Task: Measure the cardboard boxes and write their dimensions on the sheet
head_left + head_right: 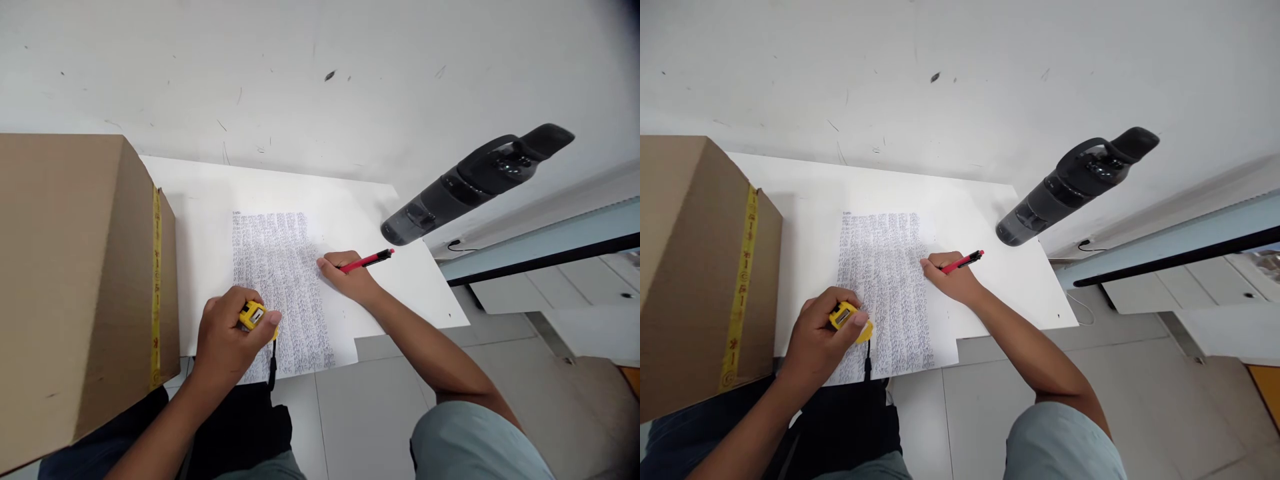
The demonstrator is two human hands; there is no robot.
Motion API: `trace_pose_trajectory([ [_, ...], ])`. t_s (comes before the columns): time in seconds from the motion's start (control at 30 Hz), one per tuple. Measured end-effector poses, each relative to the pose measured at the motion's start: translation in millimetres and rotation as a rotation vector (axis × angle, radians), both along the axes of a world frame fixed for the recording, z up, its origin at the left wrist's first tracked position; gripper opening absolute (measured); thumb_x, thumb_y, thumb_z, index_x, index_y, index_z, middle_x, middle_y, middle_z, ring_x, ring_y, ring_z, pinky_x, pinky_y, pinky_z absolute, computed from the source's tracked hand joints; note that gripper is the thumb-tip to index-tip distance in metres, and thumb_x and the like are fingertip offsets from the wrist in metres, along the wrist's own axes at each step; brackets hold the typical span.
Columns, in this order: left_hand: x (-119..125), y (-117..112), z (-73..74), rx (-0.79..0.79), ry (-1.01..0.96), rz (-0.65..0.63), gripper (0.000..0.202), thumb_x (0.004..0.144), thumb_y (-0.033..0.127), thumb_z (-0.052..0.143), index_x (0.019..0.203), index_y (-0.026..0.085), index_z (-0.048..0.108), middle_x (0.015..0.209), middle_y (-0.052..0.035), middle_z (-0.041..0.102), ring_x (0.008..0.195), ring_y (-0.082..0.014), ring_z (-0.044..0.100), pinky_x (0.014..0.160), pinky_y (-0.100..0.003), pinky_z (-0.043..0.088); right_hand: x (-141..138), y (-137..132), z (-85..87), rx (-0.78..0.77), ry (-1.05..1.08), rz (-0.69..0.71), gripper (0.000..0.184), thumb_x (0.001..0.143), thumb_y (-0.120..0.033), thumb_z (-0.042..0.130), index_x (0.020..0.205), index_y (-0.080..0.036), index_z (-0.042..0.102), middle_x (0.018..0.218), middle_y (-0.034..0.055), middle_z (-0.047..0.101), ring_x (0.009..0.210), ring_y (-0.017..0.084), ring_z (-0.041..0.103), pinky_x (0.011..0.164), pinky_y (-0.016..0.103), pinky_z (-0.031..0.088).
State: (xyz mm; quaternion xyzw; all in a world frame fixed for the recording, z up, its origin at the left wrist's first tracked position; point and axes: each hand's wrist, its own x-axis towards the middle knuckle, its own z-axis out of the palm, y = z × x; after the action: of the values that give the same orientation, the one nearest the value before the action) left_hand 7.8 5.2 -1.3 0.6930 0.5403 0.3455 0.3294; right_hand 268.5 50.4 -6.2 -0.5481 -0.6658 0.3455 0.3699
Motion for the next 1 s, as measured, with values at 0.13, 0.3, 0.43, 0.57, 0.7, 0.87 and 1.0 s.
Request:
trace_pose_trajectory([
  [0.13, -1.1, -0.7, -0.3, 0.006, 0.008, 0.009, 0.026, 0.085, 0.05, 0.06, 0.08, 0.024, 0.061, 0.073, 0.0022, 0.068, 0.069, -0.0181, 0.059, 0.072, -0.035, 0.043, 1.5, 0.1, -2.6, -0.023, 0.001, -0.037, 0.053, 0.092, -0.049, 0.057, 0.053, -0.023, 0.031, 0.052, -0.004, 0.036, 0.053, 0.011, 0.032, 0.052, 0.03, 0.024],
  [0.3, -1.2, -1.5, -0.7, -0.003, 0.004, 0.015, 0.027, 0.085, 0.051, 0.06, 0.08, 0.024, 0.062, 0.074, 0.0016, 0.069, 0.07, -0.0187, 0.059, 0.07, -0.035, 0.043, 2.2, -0.6, -3.3, -0.022, 0.0, -0.057, 0.052, 0.092, -0.044, 0.057, 0.054, -0.024, 0.027, 0.052, -0.0049, 0.032, 0.052, 0.01, 0.029, 0.051, 0.03, 0.022],
  [0.43, -0.9, -1.8, -0.4, 0.013, -0.002, 0.011, 0.028, 0.085, 0.051, 0.06, 0.08, 0.024, 0.062, 0.075, 0.0015, 0.07, 0.07, -0.0185, 0.06, 0.07, -0.034, 0.043, 3.2, -0.6, -3.1, -0.03, 0.002, 0.008, 0.05, 0.092, -0.041, 0.056, 0.053, -0.024, 0.029, 0.051, -0.0047, 0.033, 0.051, 0.01, 0.03, 0.051, 0.03, 0.022],
  [0.57, -1.8, -2.1, -0.7, 0.009, 0.011, 0.015, 0.027, 0.085, 0.05, 0.06, 0.081, 0.024, 0.063, 0.077, 0.0015, 0.07, 0.073, -0.0193, 0.06, 0.074, -0.036, 0.043, 2.6, -1.1, -2.8, -0.012, -0.021, -0.042, 0.053, 0.093, -0.045, 0.056, 0.053, -0.024, 0.028, 0.052, -0.0042, 0.033, 0.052, 0.011, 0.031, 0.052, 0.03, 0.024],
  [0.7, -1.9, -1.8, -1.0, -0.004, 0.003, 0.012, 0.025, 0.085, 0.049, 0.059, 0.08, 0.024, 0.061, 0.074, 0.0018, 0.068, 0.071, -0.0187, 0.058, 0.073, -0.036, 0.042, 1.1, -1.2, -1.1, -0.022, -0.016, -0.094, 0.055, 0.092, -0.048, 0.057, 0.053, -0.024, 0.027, 0.052, -0.0038, 0.034, 0.052, 0.011, 0.032, 0.052, 0.03, 0.025],
  [0.87, -0.4, -1.0, -0.6, -0.029, -0.021, 0.007, 0.026, 0.084, 0.049, 0.059, 0.08, 0.024, 0.061, 0.071, 0.0023, 0.066, 0.069, -0.0182, 0.057, 0.071, -0.036, 0.042, 1.2, 0.1, 0.0, -0.047, -0.028, -0.036, 0.056, 0.09, -0.051, 0.057, 0.052, -0.024, 0.026, 0.05, -0.0043, 0.03, 0.051, 0.011, 0.03, 0.051, 0.03, 0.023],
  [1.0, 0.3, -1.3, 1.3, -0.038, -0.026, 0.017, 0.026, 0.083, 0.05, 0.059, 0.079, 0.024, 0.061, 0.07, 0.002, 0.065, 0.069, -0.0184, 0.057, 0.071, -0.036, 0.043, 0.9, -0.1, 0.0, -0.067, 0.001, -0.085, 0.056, 0.088, -0.052, 0.06, 0.052, -0.024, 0.027, 0.051, -0.0043, 0.031, 0.052, 0.01, 0.029, 0.05, 0.029, 0.023],
])
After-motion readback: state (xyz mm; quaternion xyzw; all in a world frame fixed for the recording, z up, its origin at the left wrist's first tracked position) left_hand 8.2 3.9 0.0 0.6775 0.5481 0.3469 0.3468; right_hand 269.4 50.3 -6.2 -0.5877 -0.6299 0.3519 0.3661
